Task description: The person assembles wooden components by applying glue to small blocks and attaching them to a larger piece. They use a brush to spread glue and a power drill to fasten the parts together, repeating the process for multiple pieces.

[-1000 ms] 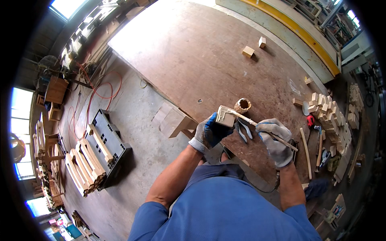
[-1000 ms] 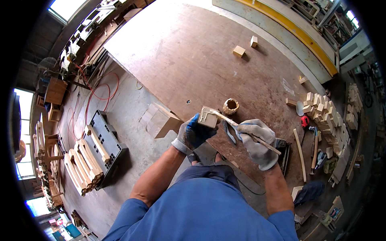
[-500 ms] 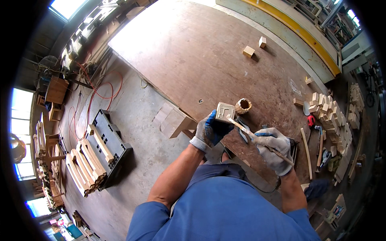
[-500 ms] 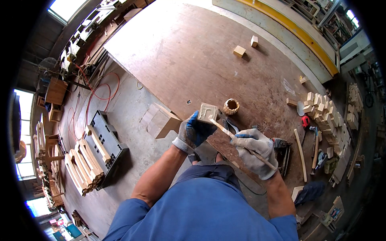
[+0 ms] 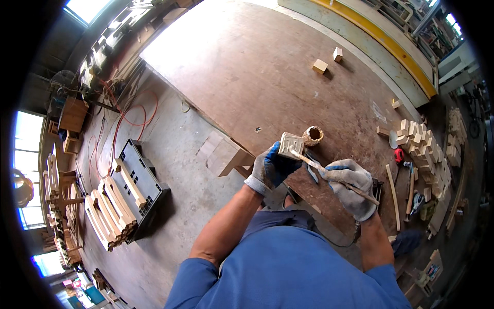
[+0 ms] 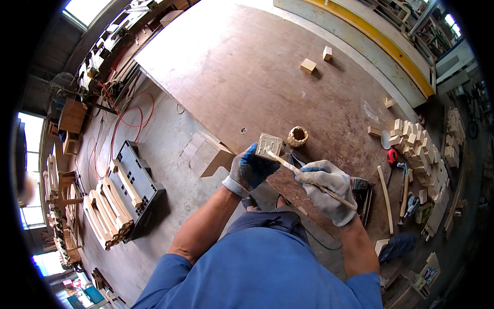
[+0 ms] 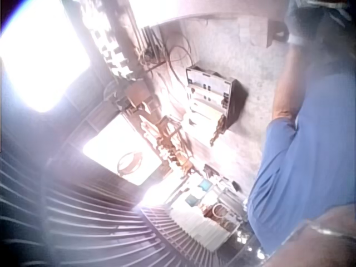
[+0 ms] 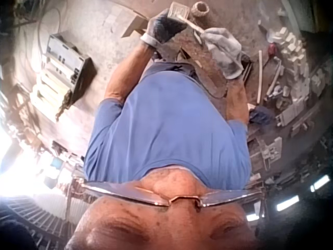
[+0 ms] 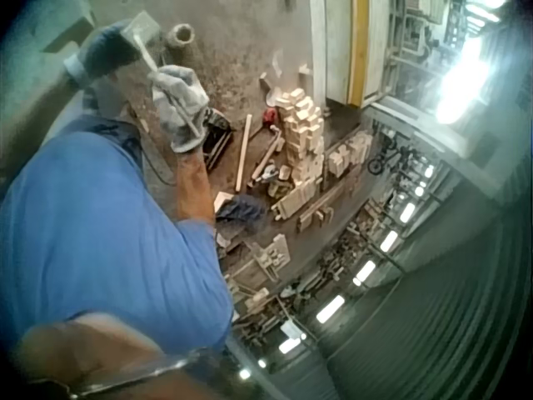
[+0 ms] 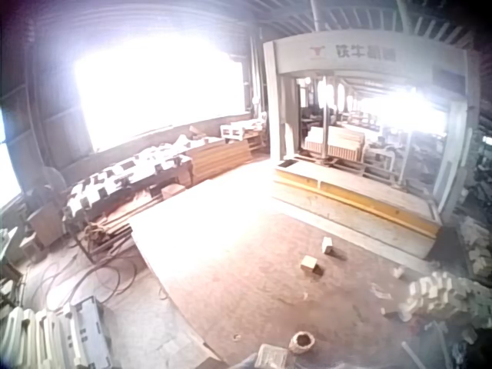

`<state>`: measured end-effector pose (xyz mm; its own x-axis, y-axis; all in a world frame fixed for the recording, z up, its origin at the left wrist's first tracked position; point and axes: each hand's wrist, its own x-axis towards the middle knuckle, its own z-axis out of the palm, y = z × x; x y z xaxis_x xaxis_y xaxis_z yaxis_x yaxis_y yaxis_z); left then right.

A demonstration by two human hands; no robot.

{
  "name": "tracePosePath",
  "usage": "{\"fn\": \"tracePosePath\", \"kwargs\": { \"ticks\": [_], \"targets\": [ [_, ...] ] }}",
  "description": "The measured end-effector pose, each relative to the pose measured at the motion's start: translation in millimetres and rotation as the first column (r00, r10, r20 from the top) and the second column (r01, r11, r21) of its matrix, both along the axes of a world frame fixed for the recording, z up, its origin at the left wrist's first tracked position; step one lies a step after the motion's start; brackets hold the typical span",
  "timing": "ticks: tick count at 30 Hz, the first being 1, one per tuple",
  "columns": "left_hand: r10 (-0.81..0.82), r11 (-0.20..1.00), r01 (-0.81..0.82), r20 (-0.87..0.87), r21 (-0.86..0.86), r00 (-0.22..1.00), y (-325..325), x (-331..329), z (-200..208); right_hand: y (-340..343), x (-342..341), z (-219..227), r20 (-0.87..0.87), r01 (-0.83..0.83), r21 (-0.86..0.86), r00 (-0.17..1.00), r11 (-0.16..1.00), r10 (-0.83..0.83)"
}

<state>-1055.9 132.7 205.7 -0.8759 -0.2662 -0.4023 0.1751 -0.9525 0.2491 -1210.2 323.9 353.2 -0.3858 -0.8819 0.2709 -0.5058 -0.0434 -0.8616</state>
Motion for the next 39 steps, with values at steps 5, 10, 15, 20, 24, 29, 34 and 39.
{"fn": "tracePosePath", "kwargs": {
  "ticks": [5,10,15,20,24,29,34,39],
  "targets": [
    [0.01,1.0,-0.01,0.015,-0.03,1.0,1.6,3.6,-0.8,-1.0,-6.2,0.9,0.052,0.018,-0.046,0.999,0.999,-0.016],
    [-0.018,0.998,0.019,0.017,-0.052,1.0,3.4,3.2,1.9,-8.5,-2.6,-4.6,0.082,0.041,-0.051,0.996,0.998,-0.037],
    [-0.001,1.0,0.002,0.05,-0.024,0.999,4.4,4.6,-2.3,-2.9,0.2,-2.7,0.064,-0.018,-0.001,0.998,1.0,0.018],
    [0.008,1.0,-0.008,0.024,-0.013,1.0,3.9,7.2,-4.9,4.8,-2.5,-1.1,0.052,-0.011,0.048,0.999,0.999,0.009],
    [0.01,1.0,-0.01,0.013,-0.013,1.0,4.2,7.6,-3.9,9.1,-10.6,5.0,0.044,-0.009,0.034,0.999,0.999,0.008],
    [-0.023,0.999,0.023,-0.007,0.029,1.0,5.0,6.7,-6.3,2.8,-4.1,5.3,0.121,0.006,-0.031,0.993,0.999,-0.002],
    [-0.026,0.998,0.025,0.031,0.049,0.999,7.1,5.9,-5.3,2.4,-1.3,-0.7,0.103,-0.012,0.023,0.995,1.0,0.01],
    [0.015,1.0,-0.016,0.022,0.016,1.0,7.5,7.4,-1.7,9.1,-10.2,2.4,0.109,0.002,0.037,0.994,0.999,-0.006]
  ]
}}
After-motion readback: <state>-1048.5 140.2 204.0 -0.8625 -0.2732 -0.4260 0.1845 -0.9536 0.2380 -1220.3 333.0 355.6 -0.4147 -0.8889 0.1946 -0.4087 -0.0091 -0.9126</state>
